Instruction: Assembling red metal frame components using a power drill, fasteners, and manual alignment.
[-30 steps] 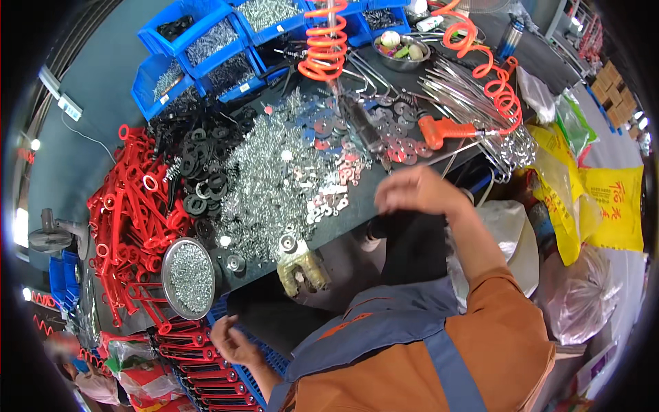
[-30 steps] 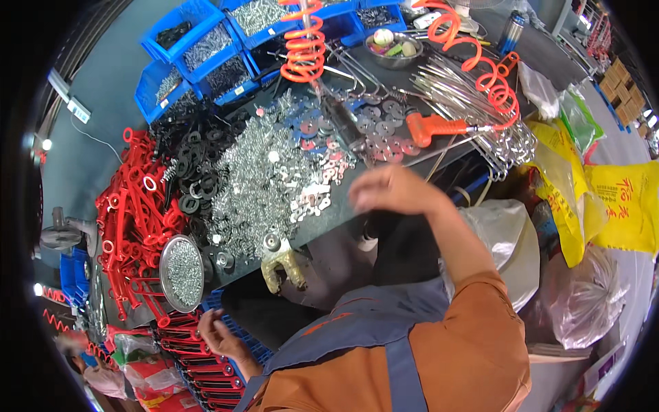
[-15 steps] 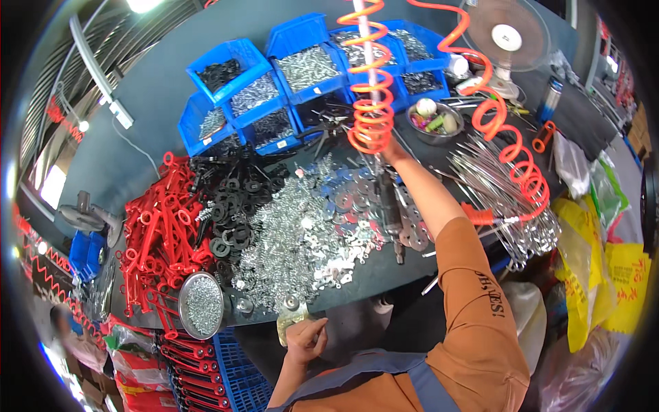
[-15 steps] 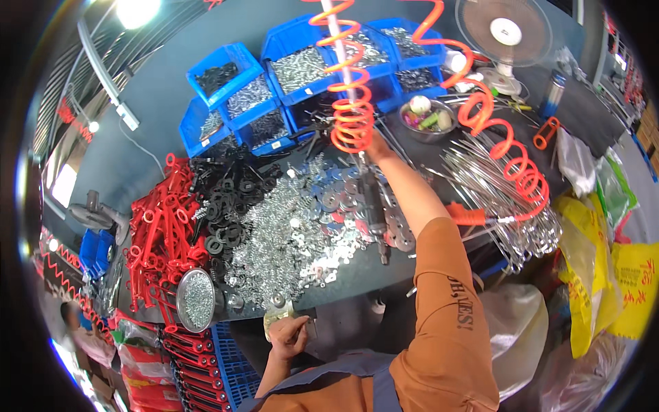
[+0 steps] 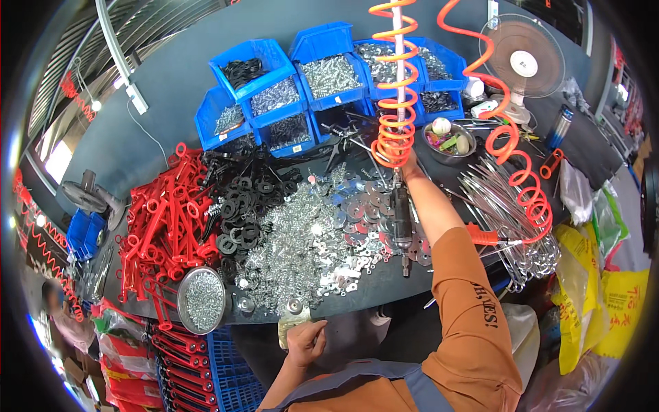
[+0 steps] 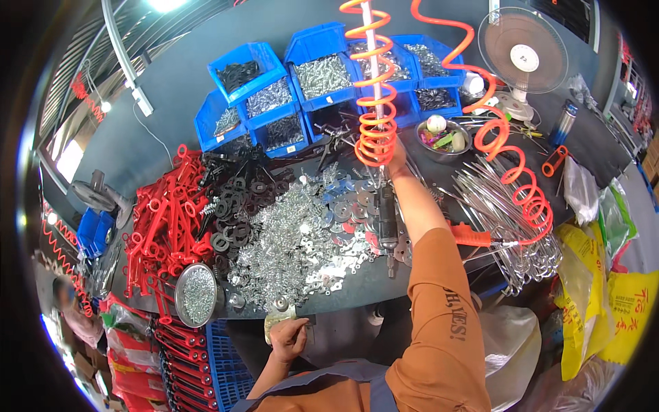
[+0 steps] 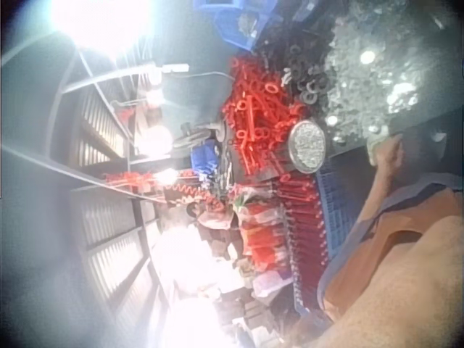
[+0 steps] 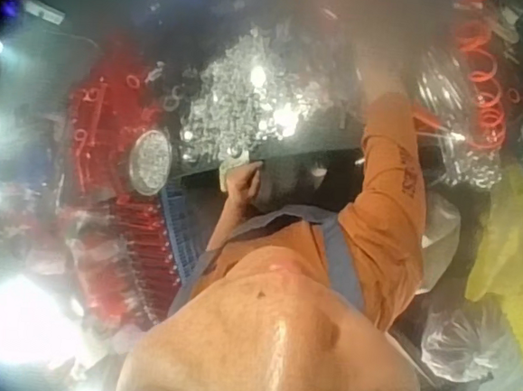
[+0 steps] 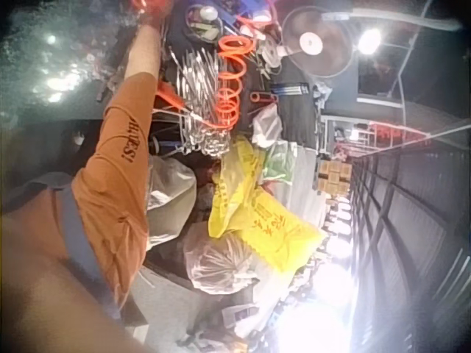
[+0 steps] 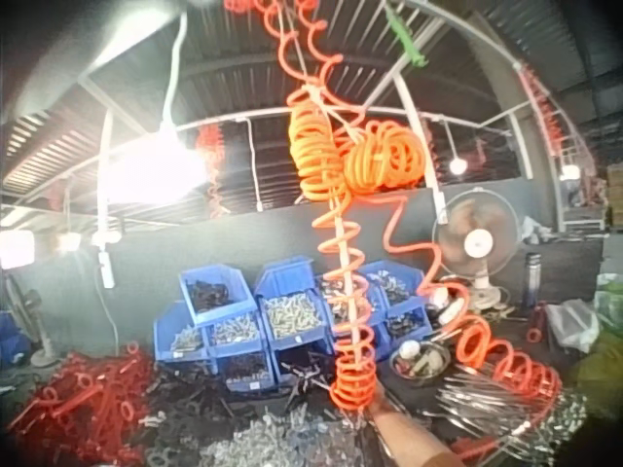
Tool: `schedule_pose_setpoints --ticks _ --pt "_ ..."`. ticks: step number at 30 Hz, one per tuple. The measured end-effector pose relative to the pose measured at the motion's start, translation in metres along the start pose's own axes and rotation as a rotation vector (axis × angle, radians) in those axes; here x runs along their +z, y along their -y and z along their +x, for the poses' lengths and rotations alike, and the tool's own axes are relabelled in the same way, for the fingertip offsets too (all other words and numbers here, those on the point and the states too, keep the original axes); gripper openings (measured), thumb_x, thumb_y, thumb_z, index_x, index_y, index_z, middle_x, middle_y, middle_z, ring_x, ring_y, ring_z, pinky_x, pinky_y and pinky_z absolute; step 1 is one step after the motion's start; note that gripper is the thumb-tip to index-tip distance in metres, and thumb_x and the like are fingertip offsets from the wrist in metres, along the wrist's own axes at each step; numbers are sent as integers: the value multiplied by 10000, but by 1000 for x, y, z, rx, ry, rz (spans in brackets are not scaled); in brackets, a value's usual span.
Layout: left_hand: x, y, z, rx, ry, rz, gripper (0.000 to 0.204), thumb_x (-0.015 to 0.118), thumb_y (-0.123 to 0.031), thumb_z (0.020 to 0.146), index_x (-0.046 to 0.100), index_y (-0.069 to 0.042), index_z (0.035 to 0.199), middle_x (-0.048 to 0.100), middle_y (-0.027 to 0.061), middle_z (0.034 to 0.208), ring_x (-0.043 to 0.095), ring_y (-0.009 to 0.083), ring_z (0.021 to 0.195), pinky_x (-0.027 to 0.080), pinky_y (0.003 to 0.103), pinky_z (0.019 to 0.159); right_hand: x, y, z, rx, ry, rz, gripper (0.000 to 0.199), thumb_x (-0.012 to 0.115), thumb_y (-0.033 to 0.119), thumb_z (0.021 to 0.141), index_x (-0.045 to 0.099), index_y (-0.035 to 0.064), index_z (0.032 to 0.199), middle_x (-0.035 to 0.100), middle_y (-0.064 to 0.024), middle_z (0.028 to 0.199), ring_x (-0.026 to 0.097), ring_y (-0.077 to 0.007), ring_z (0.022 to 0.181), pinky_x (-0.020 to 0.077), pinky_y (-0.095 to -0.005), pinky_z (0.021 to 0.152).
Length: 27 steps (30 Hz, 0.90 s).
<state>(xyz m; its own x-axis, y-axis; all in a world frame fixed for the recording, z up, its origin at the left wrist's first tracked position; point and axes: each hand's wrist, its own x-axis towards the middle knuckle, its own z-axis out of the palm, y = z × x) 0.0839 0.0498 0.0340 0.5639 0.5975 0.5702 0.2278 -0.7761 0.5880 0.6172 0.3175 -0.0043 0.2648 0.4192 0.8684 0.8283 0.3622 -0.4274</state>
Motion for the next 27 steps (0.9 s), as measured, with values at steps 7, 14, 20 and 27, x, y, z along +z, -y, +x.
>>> schedule_pose_setpoints --ticks 7,14,20,27 --pt "-6 -3 -23 -70 -55 30 166 624 22 744 678 -29 892 551 76 582 535 203 474 410 306 467 -21 97 3 598 470 -630 284 429 157 899 636 32 1047 585 -198 1125 619 -376 1004 514 -448 838" --pt "-4 0 -23 -48 -78 8 162 631 23 747 671 -39 891 530 75 570 531 208 473 410 315 461 -67 95 12 225 303 -623 180 486 100 841 633 -3 829 620 -237 901 625 -413 881 517 -469 751" --pt "-1 7 -23 -14 -105 -6 165 629 19 755 671 -40 903 525 76 585 518 211 474 407 313 468 -156 166 -27 101 50 -497 149 620 55 817 634 -10 949 620 -234 924 604 -412 854 482 -459 725" --pt "-33 5 -22 -408 -1 -589 269 652 -40 842 628 13 1104 653 47 847 604 102 758 492 247 722 -242 321 -106 202 -13 -433 95 586 63 885 621 -24 899 519 -127 685 525 -235 616 404 -354 565"
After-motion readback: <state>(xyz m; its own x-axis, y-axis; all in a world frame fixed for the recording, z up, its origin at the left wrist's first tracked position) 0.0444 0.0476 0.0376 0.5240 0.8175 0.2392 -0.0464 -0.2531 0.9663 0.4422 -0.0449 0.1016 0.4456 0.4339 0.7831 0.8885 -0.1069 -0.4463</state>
